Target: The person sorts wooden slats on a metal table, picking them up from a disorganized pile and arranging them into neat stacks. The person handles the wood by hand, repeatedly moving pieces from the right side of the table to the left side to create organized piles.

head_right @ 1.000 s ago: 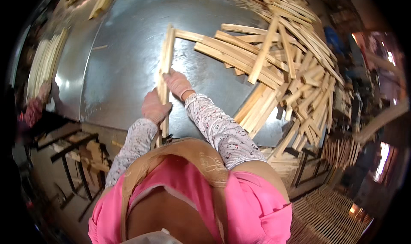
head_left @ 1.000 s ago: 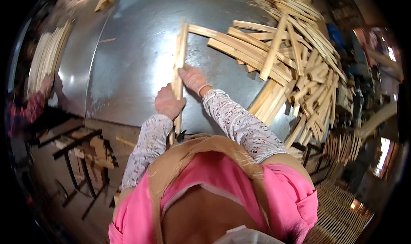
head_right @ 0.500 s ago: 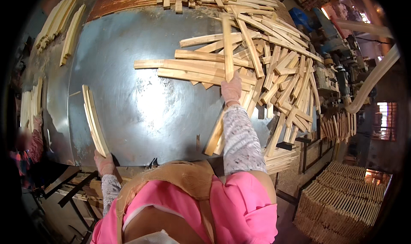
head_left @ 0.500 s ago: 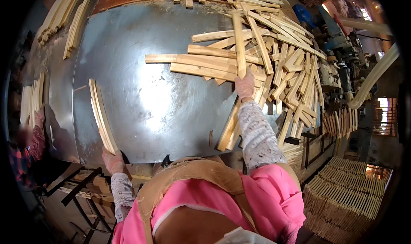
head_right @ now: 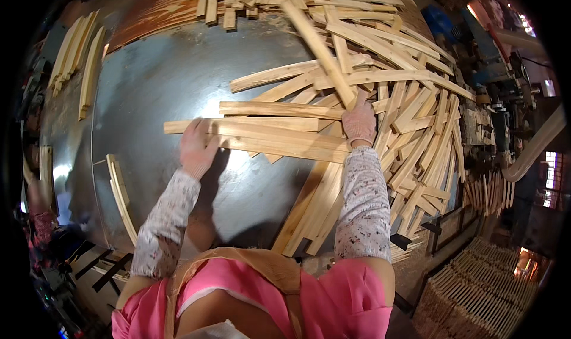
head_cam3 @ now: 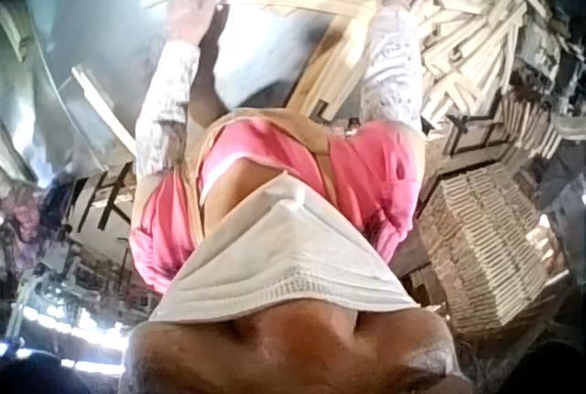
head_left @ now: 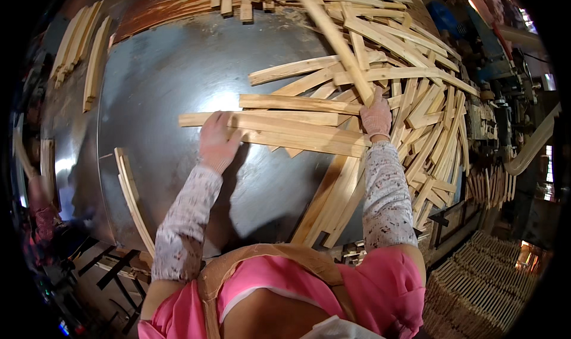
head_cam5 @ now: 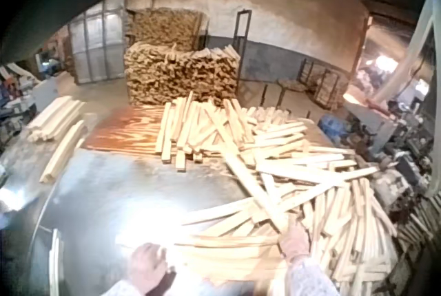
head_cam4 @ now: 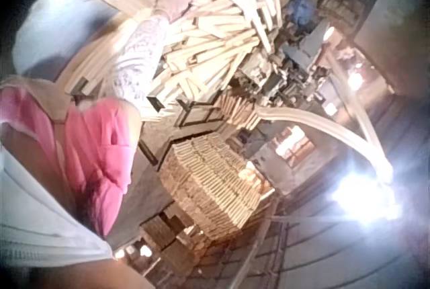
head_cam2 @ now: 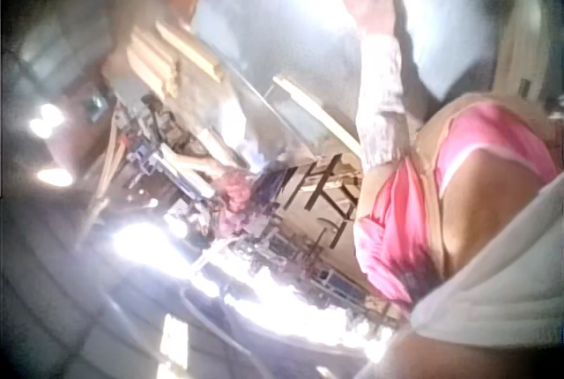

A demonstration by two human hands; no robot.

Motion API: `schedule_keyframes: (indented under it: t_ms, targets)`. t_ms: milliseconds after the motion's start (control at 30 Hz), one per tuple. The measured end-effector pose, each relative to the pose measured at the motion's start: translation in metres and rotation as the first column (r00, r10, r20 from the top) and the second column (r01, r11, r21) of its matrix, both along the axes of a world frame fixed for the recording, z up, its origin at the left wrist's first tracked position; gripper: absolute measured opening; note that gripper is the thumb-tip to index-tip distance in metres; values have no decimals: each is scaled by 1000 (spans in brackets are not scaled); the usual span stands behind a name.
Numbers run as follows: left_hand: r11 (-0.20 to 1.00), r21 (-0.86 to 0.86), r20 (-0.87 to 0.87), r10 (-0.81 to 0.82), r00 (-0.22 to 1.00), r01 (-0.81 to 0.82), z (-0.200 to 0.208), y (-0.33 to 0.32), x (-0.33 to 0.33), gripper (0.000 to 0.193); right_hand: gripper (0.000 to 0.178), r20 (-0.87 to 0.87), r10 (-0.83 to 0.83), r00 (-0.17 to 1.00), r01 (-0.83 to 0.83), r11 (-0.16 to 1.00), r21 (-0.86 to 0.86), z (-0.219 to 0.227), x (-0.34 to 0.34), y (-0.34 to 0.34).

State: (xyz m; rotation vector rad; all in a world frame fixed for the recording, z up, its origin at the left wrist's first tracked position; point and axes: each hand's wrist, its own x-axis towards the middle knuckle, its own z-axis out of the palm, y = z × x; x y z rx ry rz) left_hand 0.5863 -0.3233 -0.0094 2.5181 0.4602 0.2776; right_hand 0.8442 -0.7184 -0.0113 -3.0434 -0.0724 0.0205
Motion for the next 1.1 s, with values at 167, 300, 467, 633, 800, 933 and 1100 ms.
schedule_keyframes:
  t_ms: [167,300,467,633,800,933,1100]
  targets:
    - [934,248,-184,-216,959,258,-4,-80,184,92,74,-49,81,995,-74,988,132,11,-28,-8]
    - [894,243,-349,-281,894,376,-12,-95,230,112,67,-86,135,987,-94,924,371,3,-78,-35]
    - [938,-117,-576,-331,748,325,13,-54,219,93,44,-357,100,929,310,317,896,-38,-164,-71]
    - [900,-276,-625,-434,648,337,15,-34,156,62,36,-564,263,783,471,342,813,-46,-272,-59]
    - [956,-75,-562,-275,780,283,33,-4,22,60,34,-538,380,753,365,439,821,-49,-328,-36]
    - [924,-371,-438,-90,894,-89,12,46,-100,62,25,-597,400,696,267,627,732,-9,-346,15]
    - [21,-971,-233,148,961,-239,10,92,-221,72,35,-700,457,550,585,387,712,0,-371,95]
